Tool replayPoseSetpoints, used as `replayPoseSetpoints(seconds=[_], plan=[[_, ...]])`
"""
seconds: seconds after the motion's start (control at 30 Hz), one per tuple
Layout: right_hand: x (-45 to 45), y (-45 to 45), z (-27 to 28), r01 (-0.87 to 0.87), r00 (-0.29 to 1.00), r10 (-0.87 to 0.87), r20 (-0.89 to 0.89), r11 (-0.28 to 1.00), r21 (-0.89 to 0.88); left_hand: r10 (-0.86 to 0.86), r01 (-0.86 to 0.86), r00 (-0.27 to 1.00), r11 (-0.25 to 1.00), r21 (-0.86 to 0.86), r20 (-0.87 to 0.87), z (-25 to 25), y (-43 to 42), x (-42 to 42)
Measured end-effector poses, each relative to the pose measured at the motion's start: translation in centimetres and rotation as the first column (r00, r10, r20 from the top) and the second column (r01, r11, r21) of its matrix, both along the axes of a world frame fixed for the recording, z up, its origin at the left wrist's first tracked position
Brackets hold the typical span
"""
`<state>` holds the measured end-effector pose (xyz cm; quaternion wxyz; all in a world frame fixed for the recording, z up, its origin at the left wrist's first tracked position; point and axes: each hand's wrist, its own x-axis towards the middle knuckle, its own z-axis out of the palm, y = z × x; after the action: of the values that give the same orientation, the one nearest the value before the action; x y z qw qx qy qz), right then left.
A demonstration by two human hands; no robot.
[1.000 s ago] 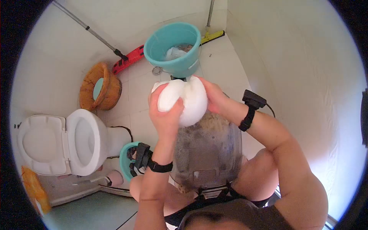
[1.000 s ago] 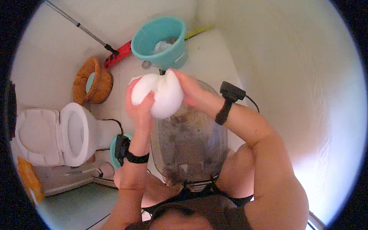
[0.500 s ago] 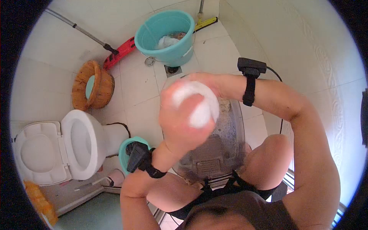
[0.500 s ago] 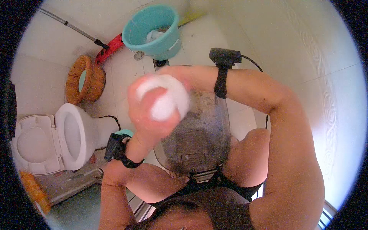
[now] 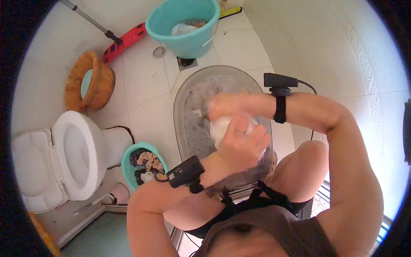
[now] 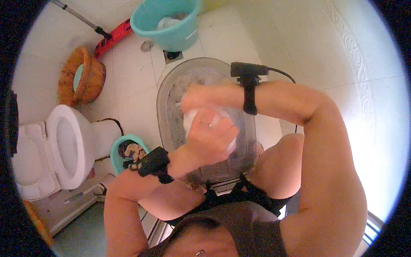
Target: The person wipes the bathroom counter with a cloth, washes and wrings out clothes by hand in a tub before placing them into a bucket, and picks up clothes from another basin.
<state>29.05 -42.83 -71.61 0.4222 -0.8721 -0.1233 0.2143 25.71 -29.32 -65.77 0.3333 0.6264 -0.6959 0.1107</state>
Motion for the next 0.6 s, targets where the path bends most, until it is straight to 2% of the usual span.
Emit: replayPoseSetpoints(seconds=[0.07,0.1,0.17,0.23,0.3,0.37,0.4,0.43,0.47,0.5,0.53,0.57,0.6], plan=[[-0.3,0.7,-0.8,-0.040,0.986,0.080,0.143,0.964,-0.264,-0.014,0.014,1.000,1.000,-0.022,-0.017,-1.6,0.1,-0.5],[-0.5,1.3,-1.1,-0.049,0.986,0.087,0.140,0.964,-0.260,-0.028,0.028,0.998,1.000,0.003,0.050,-2.4,0.3,-0.9],[-0.7,2.0,-1.4,0.015,0.970,0.093,0.223,0.899,-0.438,-0.041,0.039,0.993,0.999,0.026,0.115,-4.2,0.4,-1.5],[-1.3,2.8,-2.4,0.026,0.964,0.101,0.246,0.885,-0.465,-0.056,0.055,0.974,0.998,0.011,0.220,-5.7,0.4,-1.6],[-1.6,2.4,-3.6,0.038,0.956,0.113,0.270,0.866,-0.498,-0.086,0.085,0.979,0.996,0.016,0.185,-5.9,0.4,-1.4],[-0.6,1.3,-4.3,0.189,0.979,-0.138,0.151,0.895,-0.404,-0.105,0.102,0.980,0.994,0.023,0.171,-4.9,0.4,0.3],[-0.4,0.0,-3.3,0.186,0.978,-0.128,0.166,0.894,-0.407,-0.116,0.118,0.990,0.993,-0.012,0.083,-3.5,0.1,1.8],[-0.1,-2.2,-1.2,0.350,0.933,-0.317,0.170,0.910,-0.222,-0.133,0.133,0.991,0.989,-0.058,0.002,-2.2,-0.5,3.7],[0.3,-3.8,1.2,0.494,0.863,-0.486,0.136,0.869,-0.030,-0.044,0.031,0.993,0.992,-0.119,-0.107,-1.2,-0.7,5.9],[0.7,-4.4,4.0,0.483,0.868,-0.472,0.154,0.875,-0.038,0.037,-0.077,0.973,0.983,-0.166,-0.229,-0.1,-0.4,8.1],[0.9,-4.8,6.8,0.649,0.738,-0.665,0.114,0.746,0.149,0.207,-0.288,0.842,0.953,-0.092,-0.498,0.8,-0.3,10.0],[1.2,-4.8,9.4,0.764,0.582,-0.813,0.029,0.559,0.321,0.343,-0.461,0.609,0.887,0.034,-0.715,1.6,-0.2,11.8],[1.6,-4.6,11.6,0.754,0.592,-0.805,0.044,0.572,0.322,0.052,-0.358,0.079,0.934,0.020,-0.996,1.1,-0.4,14.6]])
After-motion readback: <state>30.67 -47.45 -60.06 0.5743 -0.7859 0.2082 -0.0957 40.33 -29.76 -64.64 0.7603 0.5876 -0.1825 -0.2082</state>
